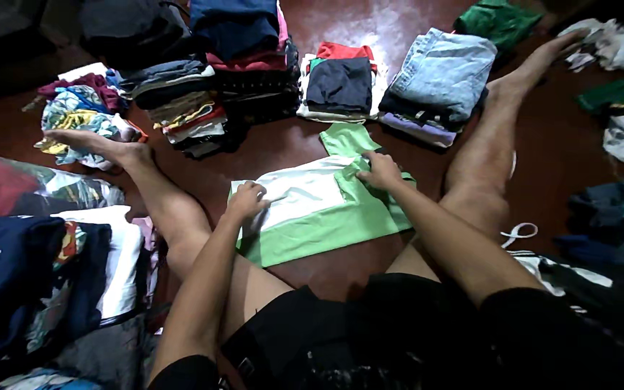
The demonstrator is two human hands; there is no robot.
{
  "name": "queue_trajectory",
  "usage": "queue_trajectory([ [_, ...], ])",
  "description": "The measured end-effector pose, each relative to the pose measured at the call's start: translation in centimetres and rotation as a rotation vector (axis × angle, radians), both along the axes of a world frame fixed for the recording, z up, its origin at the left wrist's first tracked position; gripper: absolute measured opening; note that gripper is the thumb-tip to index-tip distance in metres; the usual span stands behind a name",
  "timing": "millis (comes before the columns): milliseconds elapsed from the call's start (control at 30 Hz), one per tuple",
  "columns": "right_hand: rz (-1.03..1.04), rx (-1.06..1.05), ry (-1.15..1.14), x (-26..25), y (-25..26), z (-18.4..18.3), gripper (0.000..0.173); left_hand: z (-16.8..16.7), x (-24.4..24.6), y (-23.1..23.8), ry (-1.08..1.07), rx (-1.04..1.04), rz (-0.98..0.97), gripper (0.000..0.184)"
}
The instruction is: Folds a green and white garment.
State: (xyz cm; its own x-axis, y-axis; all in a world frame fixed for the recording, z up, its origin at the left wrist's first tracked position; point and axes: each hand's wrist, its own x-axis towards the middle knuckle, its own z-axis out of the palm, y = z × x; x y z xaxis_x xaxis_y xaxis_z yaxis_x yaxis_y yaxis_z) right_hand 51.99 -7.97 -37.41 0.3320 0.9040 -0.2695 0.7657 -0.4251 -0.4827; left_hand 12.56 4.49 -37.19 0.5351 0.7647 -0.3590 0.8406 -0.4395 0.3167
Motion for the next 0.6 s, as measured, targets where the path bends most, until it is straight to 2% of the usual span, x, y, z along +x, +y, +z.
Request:
queue_trajectory([
  [100, -0.018, 0.022, 0.066, 0.0, 0.9, -0.1, 0.031, -0.2, 0.3, 0.6, 0.004, 0.056, 0.077, 0.045],
  [167, -0.049, 0.099, 0.153, 0.7, 0.7, 0.6, 0.023, 0.7, 1.0, -0.6, -0.058, 0.149, 0.065, 0.042],
  [233, -0.053, 0.166, 0.222, 1.5, 0.1, 0.9, 0.022, 1.1, 1.7, -2.9, -0.095, 0.137, -0.076, 0.036],
  [300, -0.042, 0.165, 0.271, 1.6, -0.7, 0.6, 0.031, -0.2, 2.0, -4.9, -0.064, 0.030, -0.249, 0.035],
  [333, -0.036, 0.139, 0.290, 1.4, -1.0, 0.5, 0.041, -1.0, 2.0, -5.5, -0.037, -0.002, -0.286, 0.035],
  [433, -0.084, 0.063, 0.294, 0.1, -0.8, 0.2, 0.065, -1.2, 1.9, -5.7, 0.049, -0.033, -0.282, 0.035],
  [567, -0.179, 0.089, 0.275, -0.8, 0.0, -0.6, 0.077, -0.5, 1.6, -5.7, 0.112, -0.036, -0.353, 0.026],
  [600, -0.172, 0.093, 0.260, -0.7, 0.2, -0.8, 0.075, -0.4, 1.6, -5.8, 0.107, -0.020, -0.372, 0.025],
])
